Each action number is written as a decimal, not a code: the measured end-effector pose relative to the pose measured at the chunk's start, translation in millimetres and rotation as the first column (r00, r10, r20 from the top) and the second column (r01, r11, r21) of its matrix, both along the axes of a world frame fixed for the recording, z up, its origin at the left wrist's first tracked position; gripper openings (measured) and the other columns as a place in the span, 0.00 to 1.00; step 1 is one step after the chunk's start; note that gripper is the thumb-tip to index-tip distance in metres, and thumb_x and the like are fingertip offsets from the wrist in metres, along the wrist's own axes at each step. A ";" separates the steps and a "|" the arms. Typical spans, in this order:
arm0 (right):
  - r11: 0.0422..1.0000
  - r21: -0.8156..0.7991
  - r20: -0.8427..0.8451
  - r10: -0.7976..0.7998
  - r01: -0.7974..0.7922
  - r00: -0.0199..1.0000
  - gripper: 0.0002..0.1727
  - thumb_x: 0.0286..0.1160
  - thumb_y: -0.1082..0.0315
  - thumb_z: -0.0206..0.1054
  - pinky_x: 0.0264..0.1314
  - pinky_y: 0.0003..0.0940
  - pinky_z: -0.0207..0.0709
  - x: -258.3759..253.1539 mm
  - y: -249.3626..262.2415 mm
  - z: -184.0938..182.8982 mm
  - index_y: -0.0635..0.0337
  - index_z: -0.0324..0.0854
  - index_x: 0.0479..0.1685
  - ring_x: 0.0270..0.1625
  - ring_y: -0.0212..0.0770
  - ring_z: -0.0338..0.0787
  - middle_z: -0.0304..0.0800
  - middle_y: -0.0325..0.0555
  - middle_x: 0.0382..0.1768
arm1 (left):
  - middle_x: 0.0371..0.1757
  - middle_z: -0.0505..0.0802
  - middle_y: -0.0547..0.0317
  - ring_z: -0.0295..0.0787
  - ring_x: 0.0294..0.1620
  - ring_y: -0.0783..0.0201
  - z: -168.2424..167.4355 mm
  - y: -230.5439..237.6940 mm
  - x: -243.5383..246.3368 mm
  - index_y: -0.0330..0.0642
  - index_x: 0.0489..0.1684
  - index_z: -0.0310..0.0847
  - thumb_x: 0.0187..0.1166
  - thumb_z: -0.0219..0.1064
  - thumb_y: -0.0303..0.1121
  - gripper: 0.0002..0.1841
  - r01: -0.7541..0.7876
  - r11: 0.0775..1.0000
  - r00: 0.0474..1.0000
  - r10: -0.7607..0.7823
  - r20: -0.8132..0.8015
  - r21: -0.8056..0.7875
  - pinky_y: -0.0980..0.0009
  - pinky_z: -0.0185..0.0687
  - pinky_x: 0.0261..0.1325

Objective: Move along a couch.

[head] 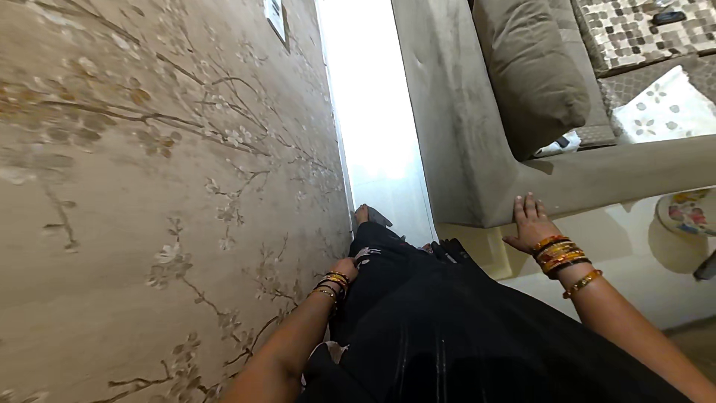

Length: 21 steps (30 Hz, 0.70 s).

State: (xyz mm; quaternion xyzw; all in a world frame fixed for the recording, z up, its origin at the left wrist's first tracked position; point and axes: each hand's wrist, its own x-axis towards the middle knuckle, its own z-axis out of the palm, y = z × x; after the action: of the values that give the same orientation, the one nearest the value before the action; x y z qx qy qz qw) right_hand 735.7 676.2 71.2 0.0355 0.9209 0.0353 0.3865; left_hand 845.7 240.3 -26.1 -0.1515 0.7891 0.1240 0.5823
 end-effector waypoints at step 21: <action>0.998 0.008 0.074 -0.063 0.063 0.995 0.71 0.66 0.46 0.82 0.83 0.67 0.66 -6.4 -6.3 4.0 0.63 0.25 0.97 0.95 0.75 0.38 0.19 0.61 0.97 | 0.79 0.81 0.31 0.75 0.83 0.36 -8.8 33.7 -12.0 0.31 0.78 0.75 0.91 0.53 0.31 0.21 0.154 0.985 0.981 -0.161 0.106 0.074 0.39 0.67 0.83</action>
State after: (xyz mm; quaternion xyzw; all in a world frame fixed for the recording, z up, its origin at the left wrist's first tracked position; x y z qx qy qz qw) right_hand 729.2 669.9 75.2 0.0642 0.9043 0.0268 0.4213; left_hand 833.8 274.0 -34.9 -0.0761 0.7603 0.0943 0.6382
